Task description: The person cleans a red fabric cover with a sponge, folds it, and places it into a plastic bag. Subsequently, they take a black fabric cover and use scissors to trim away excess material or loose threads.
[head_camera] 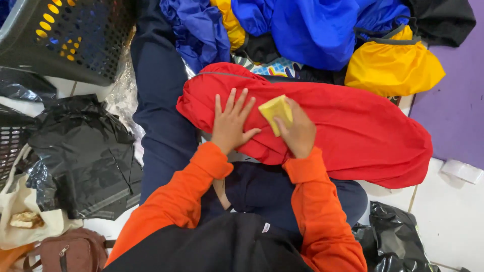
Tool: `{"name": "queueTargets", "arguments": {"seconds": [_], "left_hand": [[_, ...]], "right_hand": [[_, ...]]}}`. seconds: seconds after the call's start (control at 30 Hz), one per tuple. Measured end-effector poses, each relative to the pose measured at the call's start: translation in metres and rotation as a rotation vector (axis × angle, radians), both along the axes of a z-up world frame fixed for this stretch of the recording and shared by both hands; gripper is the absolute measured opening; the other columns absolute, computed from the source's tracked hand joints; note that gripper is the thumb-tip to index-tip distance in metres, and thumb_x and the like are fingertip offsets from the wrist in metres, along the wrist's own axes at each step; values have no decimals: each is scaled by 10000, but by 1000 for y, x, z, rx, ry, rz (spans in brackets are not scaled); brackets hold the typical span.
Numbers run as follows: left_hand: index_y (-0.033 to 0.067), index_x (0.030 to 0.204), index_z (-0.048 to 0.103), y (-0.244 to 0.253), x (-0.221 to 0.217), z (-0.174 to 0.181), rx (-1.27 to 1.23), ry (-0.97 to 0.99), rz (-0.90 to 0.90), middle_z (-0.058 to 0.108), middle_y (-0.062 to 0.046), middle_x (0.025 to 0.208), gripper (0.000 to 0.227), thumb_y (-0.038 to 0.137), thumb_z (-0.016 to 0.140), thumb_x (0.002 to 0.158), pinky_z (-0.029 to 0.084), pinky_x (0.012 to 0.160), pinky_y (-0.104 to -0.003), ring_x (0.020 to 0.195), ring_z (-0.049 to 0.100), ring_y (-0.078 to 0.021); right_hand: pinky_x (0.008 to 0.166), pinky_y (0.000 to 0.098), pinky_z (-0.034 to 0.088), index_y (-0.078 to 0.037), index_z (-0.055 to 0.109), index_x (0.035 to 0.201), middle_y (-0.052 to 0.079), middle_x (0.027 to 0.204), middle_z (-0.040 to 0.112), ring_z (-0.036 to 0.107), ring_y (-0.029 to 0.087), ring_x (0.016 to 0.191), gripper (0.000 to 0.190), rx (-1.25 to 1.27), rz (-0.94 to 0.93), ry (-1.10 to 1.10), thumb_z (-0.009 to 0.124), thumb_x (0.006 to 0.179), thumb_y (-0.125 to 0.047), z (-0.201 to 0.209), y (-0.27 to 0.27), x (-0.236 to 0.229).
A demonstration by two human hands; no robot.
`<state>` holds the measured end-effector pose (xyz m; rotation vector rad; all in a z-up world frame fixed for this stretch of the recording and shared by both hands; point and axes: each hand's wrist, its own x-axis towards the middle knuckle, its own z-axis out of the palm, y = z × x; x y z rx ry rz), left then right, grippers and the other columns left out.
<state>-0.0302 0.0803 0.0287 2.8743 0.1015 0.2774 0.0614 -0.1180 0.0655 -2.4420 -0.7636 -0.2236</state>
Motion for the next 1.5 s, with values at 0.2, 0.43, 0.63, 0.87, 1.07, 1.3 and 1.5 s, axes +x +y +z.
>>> {"name": "queueTargets", "arguments": {"seconds": [0.2,0.43,0.63,0.87,1.07,1.3,1.5], "left_hand": [[166,1603,396,42,-30,24,-53,-51,167,247,-140,1687,1147,781,768,710,113,1199,-704,1551,214,-396],[131,1546,480,51,-31,-34,-368,-298,223,340,-121,1661,1019,809,655,806,91,1211,-661,1538,238,-411],[148,1538,497,56,-28,-45,-355,-343,360,341,-117,1651,614,475,592,1027,157,1186,-662,1526,245,-427],[158,1569,432,50,-21,-39,-451,-178,498,280,-103,1657,698,365,697,957,231,1119,-775,1517,221,-448],[176,1556,449,34,-12,-31,-342,-215,580,300,-95,1637,773,424,758,893,250,1119,-766,1504,244,-429],[207,1587,423,23,-6,-36,-303,-211,644,248,-64,1665,770,400,757,920,289,1140,-709,1531,183,-414],[256,1573,461,6,19,-51,-173,-211,847,254,-39,1667,839,368,745,792,265,1138,-697,1519,205,-429]], "right_hand": [[936,407,515,-87,551,1311,135,1267,672,670,352,1101,517,87,-841,-182,798,858,-41,10,-129,79],[810,443,580,-96,524,1412,216,1187,694,705,394,1071,587,527,-375,-56,850,952,-260,15,-23,13],[812,418,597,-258,675,1270,30,1038,766,745,287,980,574,106,92,187,889,761,-416,-22,41,-13],[799,430,583,-265,584,1262,10,1069,725,733,301,968,496,124,-552,-130,860,865,-373,-22,-43,44],[713,526,582,-184,561,1267,176,927,746,725,452,898,508,254,-130,312,826,867,-351,8,20,-15],[766,519,584,-289,560,1181,122,919,747,748,391,921,415,-272,-461,326,770,871,-467,-34,-31,41],[818,551,570,-260,485,1219,107,1082,738,723,419,975,493,254,-596,92,801,864,-392,-10,-59,50]]}}
